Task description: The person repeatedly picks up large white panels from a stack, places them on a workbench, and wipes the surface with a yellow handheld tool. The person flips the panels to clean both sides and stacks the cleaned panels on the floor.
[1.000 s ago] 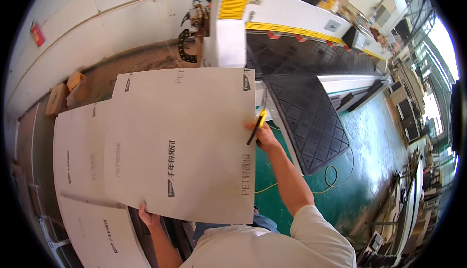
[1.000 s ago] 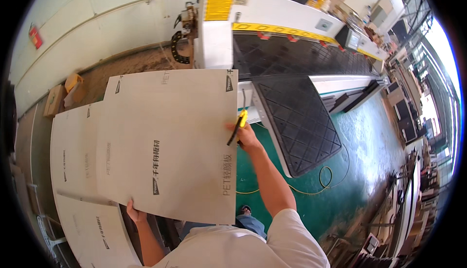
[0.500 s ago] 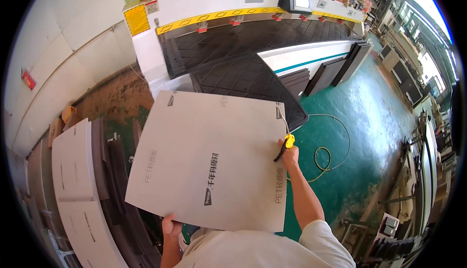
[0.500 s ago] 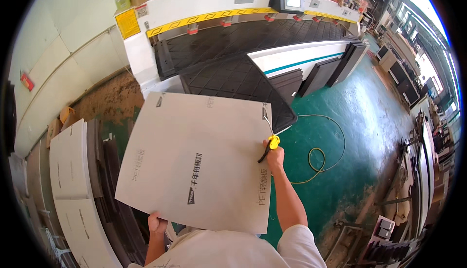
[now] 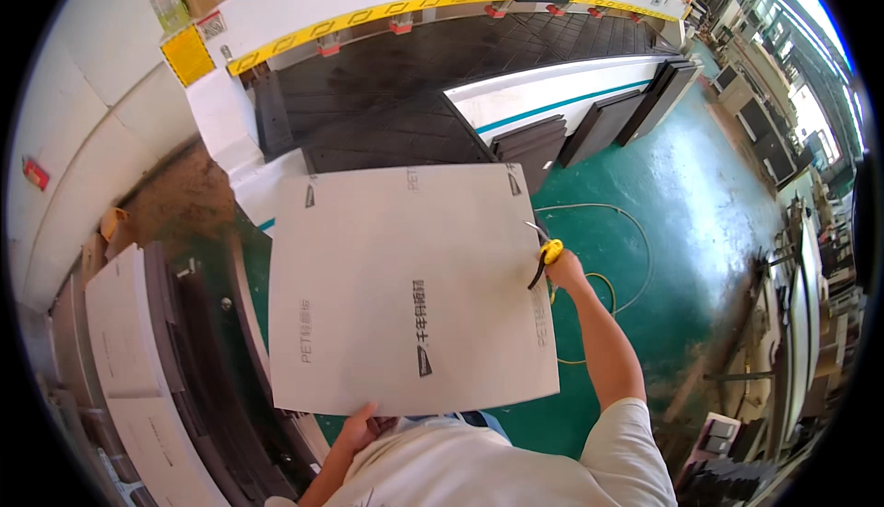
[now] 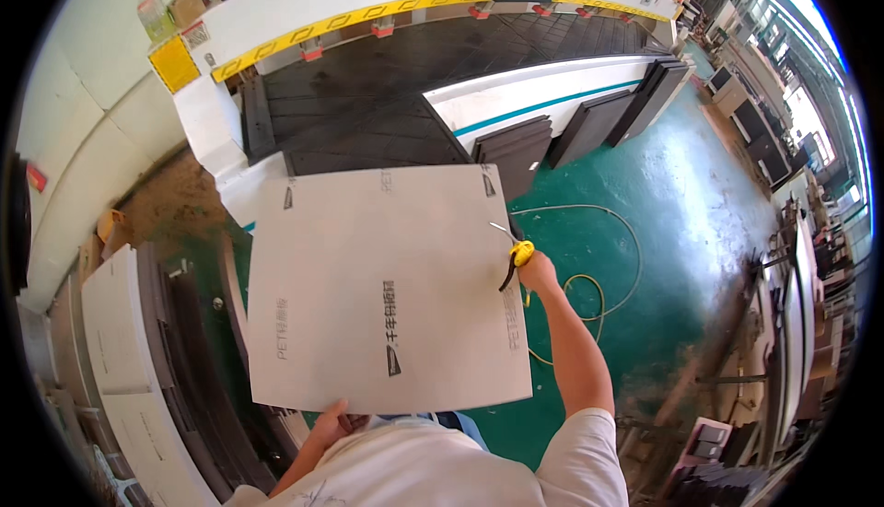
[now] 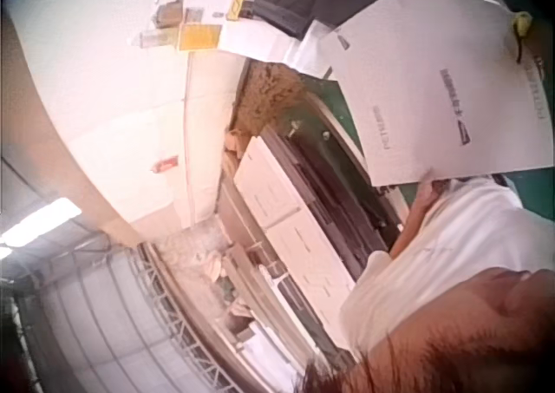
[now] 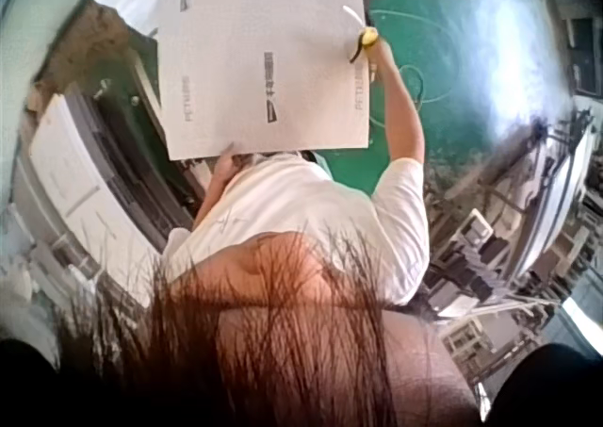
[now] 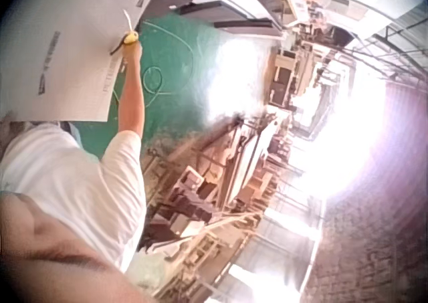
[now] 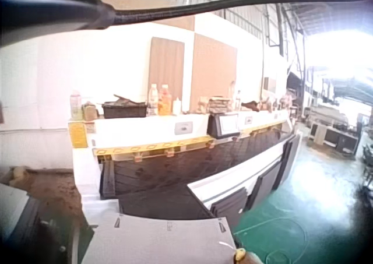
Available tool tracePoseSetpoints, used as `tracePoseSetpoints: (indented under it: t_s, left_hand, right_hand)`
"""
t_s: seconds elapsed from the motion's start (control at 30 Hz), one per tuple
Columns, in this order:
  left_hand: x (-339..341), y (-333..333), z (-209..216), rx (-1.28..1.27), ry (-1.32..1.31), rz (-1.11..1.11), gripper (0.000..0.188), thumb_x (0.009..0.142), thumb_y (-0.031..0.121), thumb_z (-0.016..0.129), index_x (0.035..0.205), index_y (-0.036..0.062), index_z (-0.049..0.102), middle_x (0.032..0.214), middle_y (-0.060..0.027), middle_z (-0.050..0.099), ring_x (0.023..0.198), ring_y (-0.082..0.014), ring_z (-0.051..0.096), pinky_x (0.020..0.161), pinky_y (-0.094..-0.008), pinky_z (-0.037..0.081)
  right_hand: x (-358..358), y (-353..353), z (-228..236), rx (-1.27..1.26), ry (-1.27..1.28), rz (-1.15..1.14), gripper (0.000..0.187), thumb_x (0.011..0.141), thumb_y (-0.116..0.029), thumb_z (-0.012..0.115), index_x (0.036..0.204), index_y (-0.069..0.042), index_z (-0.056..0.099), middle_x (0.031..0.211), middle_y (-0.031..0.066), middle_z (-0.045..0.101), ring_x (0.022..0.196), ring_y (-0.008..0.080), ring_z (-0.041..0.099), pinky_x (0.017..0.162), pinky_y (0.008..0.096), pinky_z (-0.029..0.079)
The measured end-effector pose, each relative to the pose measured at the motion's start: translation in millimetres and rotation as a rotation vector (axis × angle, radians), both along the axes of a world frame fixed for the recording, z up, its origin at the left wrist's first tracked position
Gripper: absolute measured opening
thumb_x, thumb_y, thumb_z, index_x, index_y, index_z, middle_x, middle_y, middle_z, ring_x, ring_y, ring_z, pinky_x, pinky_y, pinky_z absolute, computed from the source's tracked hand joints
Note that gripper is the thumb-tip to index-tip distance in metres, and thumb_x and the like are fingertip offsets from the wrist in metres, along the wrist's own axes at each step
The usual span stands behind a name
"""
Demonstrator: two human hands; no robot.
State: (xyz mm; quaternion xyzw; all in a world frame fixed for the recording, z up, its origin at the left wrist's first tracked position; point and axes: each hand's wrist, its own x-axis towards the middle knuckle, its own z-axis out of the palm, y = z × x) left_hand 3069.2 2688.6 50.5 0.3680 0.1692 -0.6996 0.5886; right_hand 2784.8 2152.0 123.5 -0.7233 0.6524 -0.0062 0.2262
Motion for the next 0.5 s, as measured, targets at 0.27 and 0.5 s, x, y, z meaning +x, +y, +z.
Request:
tracePoseSetpoints:
  t_s: [0.27, 0.5]
  left_hand:
    - [-44.5, -136.3, -14.0, -0.044, -0.044, -0.236, 0.05, 0.11, 0.042, 0.044, 0.14, 0.0034, 0.053, 0.133, -0.015, 0.066, 0.115, -0.0274, 0.066, 0.098, -0.0402, 0.054]
    - [-106.1, -234.7, -24.2, -0.038, -0.164, -0.069, 0.049, 0.108, 0.048, 0.048, 0.135, 0.008, 0.057, 0.133, -0.0096, 0.067, 0.118, -0.0243, 0.065, 0.099, -0.0384, 0.05]
  right_hand:
    - [-148.7, -23.4, 99.2, 0.744, -0.456, -0.179, 0.041, 0.098, -0.025, 0.067, 0.13, -0.003, 0.053, 0.104, 0.0136, 0.073, 0.071, 0.0245, 0.073, 0.052, 0.0347, 0.061]
    - [-179.3, 31.8, 62.3, 0.723, -2.019, -0.703, 0.06, 0.105, -0.059, 0.044, 0.146, -0.016, 0.053, 0.131, 0.012, 0.064, 0.05, 0.0086, 0.038, 0.039, 0.0222, 0.028]
